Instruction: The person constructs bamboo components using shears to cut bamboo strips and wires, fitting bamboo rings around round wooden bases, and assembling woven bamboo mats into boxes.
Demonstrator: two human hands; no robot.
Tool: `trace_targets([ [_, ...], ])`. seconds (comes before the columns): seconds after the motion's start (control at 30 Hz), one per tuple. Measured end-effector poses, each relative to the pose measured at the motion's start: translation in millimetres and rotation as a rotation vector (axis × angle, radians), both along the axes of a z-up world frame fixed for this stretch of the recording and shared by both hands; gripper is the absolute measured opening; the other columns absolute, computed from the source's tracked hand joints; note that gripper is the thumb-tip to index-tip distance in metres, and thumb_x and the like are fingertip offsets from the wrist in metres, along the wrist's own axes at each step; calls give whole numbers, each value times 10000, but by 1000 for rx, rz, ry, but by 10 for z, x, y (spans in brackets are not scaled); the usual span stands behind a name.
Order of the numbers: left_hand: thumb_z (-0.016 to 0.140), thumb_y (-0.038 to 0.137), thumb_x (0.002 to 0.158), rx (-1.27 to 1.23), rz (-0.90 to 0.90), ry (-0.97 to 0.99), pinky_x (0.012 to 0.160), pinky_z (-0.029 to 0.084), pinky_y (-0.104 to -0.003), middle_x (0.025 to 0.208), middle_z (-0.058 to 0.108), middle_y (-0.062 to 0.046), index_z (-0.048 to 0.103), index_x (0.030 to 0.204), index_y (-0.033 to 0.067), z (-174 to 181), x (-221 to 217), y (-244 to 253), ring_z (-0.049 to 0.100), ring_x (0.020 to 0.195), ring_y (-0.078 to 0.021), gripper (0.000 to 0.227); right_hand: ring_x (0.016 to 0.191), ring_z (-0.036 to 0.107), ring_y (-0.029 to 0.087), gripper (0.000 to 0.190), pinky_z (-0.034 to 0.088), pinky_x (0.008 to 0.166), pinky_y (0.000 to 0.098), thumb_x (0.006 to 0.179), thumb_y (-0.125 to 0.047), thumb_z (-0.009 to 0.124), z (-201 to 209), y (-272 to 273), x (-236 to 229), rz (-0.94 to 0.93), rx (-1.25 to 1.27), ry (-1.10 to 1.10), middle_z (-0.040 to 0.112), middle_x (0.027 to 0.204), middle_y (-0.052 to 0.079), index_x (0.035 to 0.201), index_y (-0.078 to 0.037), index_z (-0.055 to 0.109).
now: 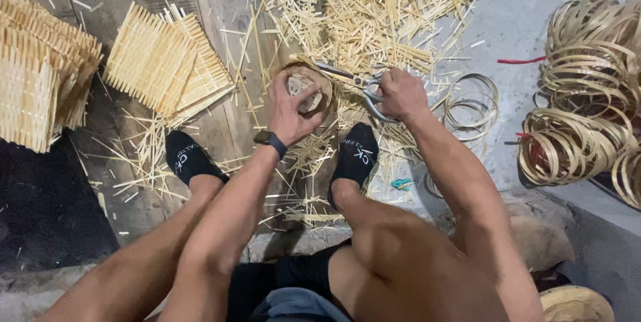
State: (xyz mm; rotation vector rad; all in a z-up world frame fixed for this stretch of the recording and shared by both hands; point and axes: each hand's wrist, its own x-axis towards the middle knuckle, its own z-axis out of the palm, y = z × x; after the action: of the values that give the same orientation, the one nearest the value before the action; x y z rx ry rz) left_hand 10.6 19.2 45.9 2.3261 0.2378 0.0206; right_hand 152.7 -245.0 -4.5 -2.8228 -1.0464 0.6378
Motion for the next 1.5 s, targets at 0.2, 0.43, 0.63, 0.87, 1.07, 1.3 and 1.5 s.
trace_targets([
  [0.2,812,204,701,125,9,-29,1161,343,-589,1446,439,-186,805,1162,281,-262,-31,-53,380,1351,-442,467,923,627,351,580,546,790,470,749,-475,743,-77,316,-121,58,169,-168,623,964,190,1062,6,659],
  [0.43,861,211,690,-13,92,-84,1168,332,-565,1479,411,-198,837,1010,244,-267,-135,-41,376,1370,-463,323,962,641,346,499,552,823,473,860,-457,712,-158,35,-37,2,-94,25,633,1047,190,1099,-22,668],
  [0.63,849,123,660,-4,-29,-10,1212,325,-542,1529,431,-173,834,956,246,-408,-106,34,348,1431,-447,321,802,662,386,557,561,714,487,700,-442,760,-87,267,-110,69,231,-192,630,860,227,938,53,667],
  [0.87,831,103,707,-220,256,-18,1177,360,-506,1479,444,-196,412,1504,130,-348,-189,-116,437,1384,-443,901,905,648,358,399,546,769,500,883,-369,712,-60,69,-81,-13,75,-31,632,997,202,1047,-6,682],
  [1.07,748,-27,697,-221,141,20,1194,407,-458,1444,539,-156,514,1470,146,-262,-126,-62,505,1369,-393,826,805,646,345,505,559,681,459,772,-433,708,25,291,-95,62,214,-199,614,887,193,999,18,684],
  [1.3,740,-58,650,-113,56,3,1175,408,-466,1427,545,-148,592,1392,187,-281,-132,71,495,1356,-409,795,894,620,348,475,543,764,502,936,-479,660,152,-6,6,-58,4,33,609,963,195,1061,-21,666],
  [1.5,887,113,754,-168,-221,-75,1146,424,-482,1368,582,-110,624,1269,187,-148,72,186,524,1318,-381,584,902,659,356,496,541,759,485,769,-442,735,-9,190,-12,59,135,-74,651,940,192,1022,-20,671],
])
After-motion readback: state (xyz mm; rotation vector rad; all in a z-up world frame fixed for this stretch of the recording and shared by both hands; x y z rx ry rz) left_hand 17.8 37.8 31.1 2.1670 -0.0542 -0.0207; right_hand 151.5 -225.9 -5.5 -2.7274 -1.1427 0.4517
